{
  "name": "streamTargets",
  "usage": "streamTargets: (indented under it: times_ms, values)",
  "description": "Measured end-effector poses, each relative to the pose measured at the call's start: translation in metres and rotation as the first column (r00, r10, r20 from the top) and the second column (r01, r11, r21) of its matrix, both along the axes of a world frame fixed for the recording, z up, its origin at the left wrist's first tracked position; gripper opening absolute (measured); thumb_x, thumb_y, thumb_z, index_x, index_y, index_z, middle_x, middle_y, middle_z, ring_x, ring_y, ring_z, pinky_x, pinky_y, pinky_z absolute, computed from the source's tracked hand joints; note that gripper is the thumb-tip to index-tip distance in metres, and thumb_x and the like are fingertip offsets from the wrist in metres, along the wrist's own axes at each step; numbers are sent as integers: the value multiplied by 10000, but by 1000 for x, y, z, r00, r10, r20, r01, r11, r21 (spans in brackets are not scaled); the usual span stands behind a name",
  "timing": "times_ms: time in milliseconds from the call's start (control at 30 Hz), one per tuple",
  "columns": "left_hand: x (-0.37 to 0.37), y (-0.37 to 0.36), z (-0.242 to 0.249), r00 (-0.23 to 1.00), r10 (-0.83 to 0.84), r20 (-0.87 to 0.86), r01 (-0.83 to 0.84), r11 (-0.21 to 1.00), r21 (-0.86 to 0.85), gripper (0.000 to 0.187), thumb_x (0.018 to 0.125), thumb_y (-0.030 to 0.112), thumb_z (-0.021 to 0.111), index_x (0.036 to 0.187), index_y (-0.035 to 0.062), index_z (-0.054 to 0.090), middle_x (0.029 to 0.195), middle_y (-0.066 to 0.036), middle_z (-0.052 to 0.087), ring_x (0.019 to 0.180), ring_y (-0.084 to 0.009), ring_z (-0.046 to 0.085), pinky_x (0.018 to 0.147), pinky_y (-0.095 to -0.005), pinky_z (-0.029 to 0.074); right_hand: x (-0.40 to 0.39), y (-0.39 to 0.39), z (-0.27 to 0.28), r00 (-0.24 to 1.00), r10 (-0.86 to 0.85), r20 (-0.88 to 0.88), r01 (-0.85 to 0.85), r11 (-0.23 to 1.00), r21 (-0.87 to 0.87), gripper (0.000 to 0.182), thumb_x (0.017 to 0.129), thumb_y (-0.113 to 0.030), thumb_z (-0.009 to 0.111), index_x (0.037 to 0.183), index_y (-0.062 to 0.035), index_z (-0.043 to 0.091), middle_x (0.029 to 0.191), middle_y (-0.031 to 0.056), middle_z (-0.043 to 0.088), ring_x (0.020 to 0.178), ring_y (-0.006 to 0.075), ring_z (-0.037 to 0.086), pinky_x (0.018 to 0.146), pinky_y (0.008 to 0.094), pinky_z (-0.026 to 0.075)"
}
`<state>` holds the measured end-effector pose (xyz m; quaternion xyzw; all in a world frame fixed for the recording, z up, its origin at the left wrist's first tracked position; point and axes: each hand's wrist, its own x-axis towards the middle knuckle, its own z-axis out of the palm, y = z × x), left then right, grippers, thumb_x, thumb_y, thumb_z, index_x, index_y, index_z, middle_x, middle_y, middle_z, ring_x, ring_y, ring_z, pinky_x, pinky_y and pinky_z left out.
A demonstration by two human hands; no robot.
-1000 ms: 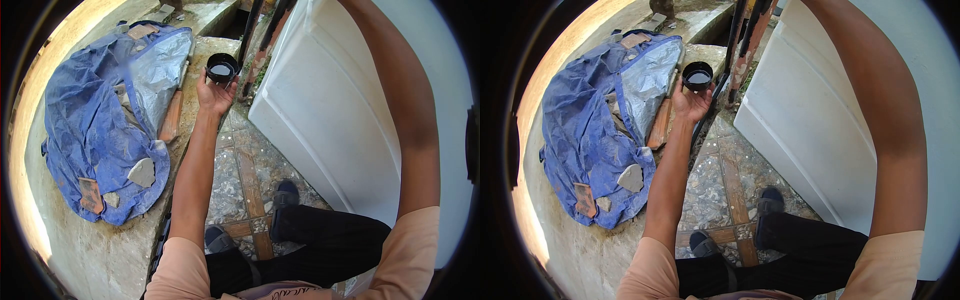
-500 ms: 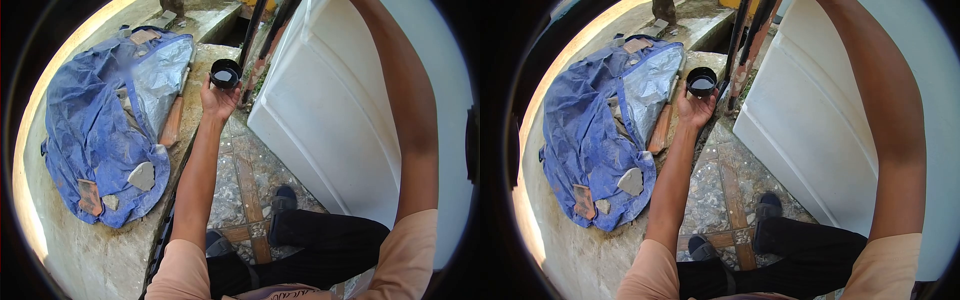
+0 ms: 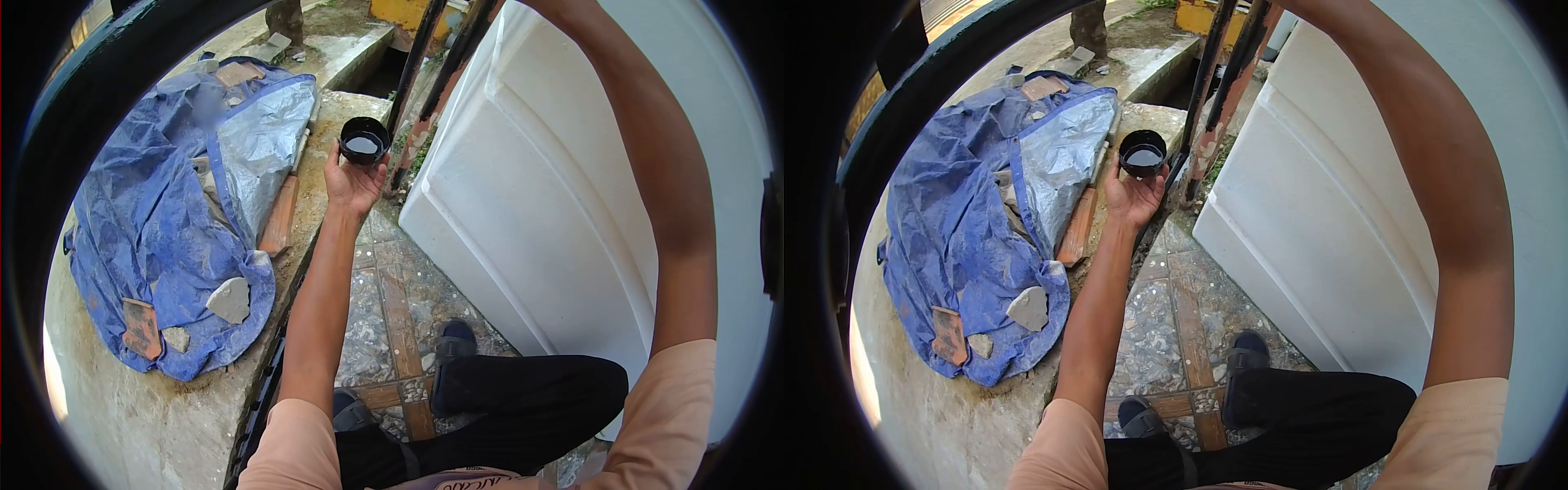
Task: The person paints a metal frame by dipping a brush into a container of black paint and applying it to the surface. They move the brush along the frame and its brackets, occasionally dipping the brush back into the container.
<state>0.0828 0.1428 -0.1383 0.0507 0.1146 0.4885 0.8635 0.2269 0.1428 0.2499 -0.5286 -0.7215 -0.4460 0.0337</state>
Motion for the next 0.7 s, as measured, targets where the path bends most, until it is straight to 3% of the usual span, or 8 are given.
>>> streamTargets:
  times_ms: [100, 133, 167, 233, 333, 467, 600, 700]
  values:
    - [-6, 2, 1, 1000, 19, 1, -19, 1000, -1, 685, 948, 630, 465, 1265, 29, 549, 1113, -162, 655, 965, -314, 677, 719, -343, 616, 13, -5, -41, 984, 68, 167, -77, 996, 47, 90, 715, -61, 634, 757, -36, 710, 716, 138, 677, 721, 291, 707, 647, 397, 567]
    - [-8, 4, 0, 1000, 20, 17, -20, 1000, 0, 686, 946, 619, 481, 1274, 20, 545, 1123, -173, 654, 977, -327, 673, 722, -350, 621, 16, -8, -59, 981, 141, 133, -146, 989, 24, 88, 723, -68, 623, 733, -23, 698, 720, 160, 677, 710, 335, 698, 634, 410, 565]
    - [-9, 4, 0, 999, 20, 32, -20, 1000, 0, 688, 943, 608, 498, 1283, 11, 540, 1133, -184, 652, 989, -340, 669, 726, -357, 627, 23, -8, -75, 940, 153, 303, -175, 983, 48, 53, 859, -51, 666, 841, -17, 703, 795, 154, 716, 711, 280, 738, 589, 336, 594]
    - [-9, 2, 2, 999, 36, 31, -36, 999, 0, 689, 938, 613, 504, 1281, 18, 544, 1133, -180, 653, 985, -336, 669, 724, -354, 626, 21, -19, -103, 931, 158, 328, -165, 986, -8, 84, 782, -24, 657, 795, -37, 738, 772, 141, 715, 699, 229, 743, 584, 301, 587]
    - [-8, -1, 9, 999, 34, -2, -34, 999, 0, 685, 944, 636, 468, 1263, 36, 552, 1106, -155, 653, 952, -304, 676, 714, -340, 614, 18, -28, -114, 938, 205, 279, -212, 977, -5, 63, 769, -38, 673, 783, -40, 735, 790, 148, 706, 688, 240, 742, 569, 300, 583]
    - [-7, -4, 14, 999, 38, -17, -38, 999, -8, 685, 945, 651, 454, 1249, 47, 562, 1085, -141, 657, 933, -287, 681, 704, -331, 607, 19, -29, -99, 966, 157, 203, -192, 968, 165, 34, 757, -53, 680, 746, -37, 708, 775, 140, 696, 687, 247, 740, 520, 322, 574]
    - [-6, -4, 9, 999, 34, -2, -34, 999, -3, 687, 943, 651, 461, 1251, 45, 562, 1079, -139, 663, 934, -290, 682, 708, -330, 607, 30, -25, -122, 973, 111, 205, -106, 994, -34, 66, 812, -34, 664, 756, -36, 628, 801, 137, 675, 691, 251, 738, 558, 330, 591]
    - [-4, -4, 8, 999, 30, 14, -30, 1000, -6, 687, 945, 652, 460, 1250, 46, 566, 1081, -139, 667, 935, -295, 682, 712, -330, 608, 21, -38, -129, 987, 76, 140, -75, 997, -13, 76, 822, -33, 654, 750, -53, 638, 780, 141, 679, 697, 260, 739, 572, 335, 595]
